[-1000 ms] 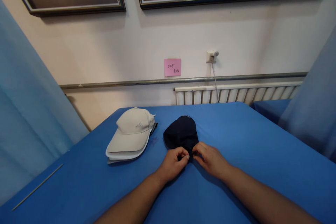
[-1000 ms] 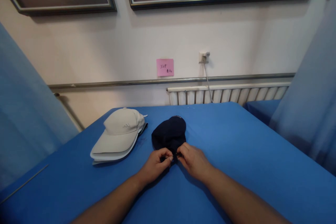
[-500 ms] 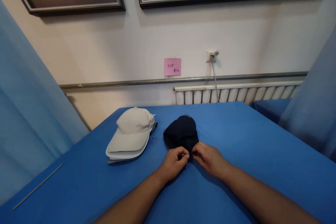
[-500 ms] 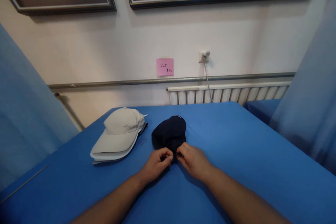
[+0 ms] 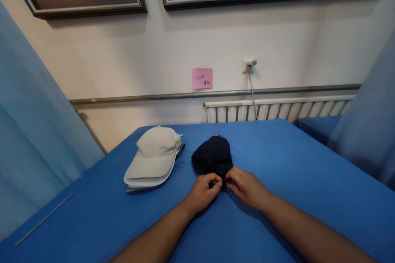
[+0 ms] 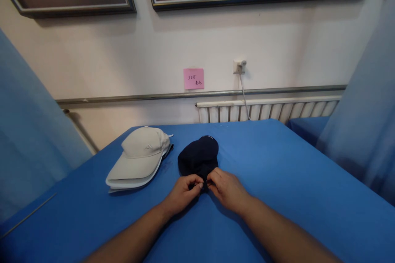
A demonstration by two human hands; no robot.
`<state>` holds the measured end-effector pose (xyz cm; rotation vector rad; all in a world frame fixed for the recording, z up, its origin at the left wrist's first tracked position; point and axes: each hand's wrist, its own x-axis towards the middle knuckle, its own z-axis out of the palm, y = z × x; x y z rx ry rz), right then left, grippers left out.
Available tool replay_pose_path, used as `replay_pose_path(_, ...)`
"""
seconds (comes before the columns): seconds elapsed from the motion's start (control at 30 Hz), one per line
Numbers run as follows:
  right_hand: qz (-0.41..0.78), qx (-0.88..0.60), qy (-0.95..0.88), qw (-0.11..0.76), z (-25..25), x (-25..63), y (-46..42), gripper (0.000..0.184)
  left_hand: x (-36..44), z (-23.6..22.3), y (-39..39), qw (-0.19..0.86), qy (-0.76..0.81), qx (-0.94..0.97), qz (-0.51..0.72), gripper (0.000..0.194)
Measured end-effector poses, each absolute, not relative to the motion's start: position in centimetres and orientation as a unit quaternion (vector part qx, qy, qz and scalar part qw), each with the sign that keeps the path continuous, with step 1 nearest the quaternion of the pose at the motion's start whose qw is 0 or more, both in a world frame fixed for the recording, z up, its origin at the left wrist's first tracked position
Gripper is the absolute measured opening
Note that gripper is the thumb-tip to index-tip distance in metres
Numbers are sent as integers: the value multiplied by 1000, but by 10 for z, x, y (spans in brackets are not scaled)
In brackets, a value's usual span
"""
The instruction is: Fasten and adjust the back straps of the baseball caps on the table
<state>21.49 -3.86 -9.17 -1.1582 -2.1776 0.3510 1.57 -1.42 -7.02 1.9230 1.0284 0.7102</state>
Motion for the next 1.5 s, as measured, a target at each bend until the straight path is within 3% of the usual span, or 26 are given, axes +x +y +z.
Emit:
replay_pose_path(0.5, 138, -431, -833, 318, -92, 215, -38, 16, 16, -72, -14, 457, 407, 739, 282, 20)
replay_pose_path(1.23, 159, -432, -827, 322, -94, 213, -37, 12, 19, -74, -14, 381, 424, 760, 313, 15)
replay_pose_path(1.5, 127, -444, -834, 301, -90, 212, -40, 11, 16, -71, -14, 363, 413, 792, 266, 17)
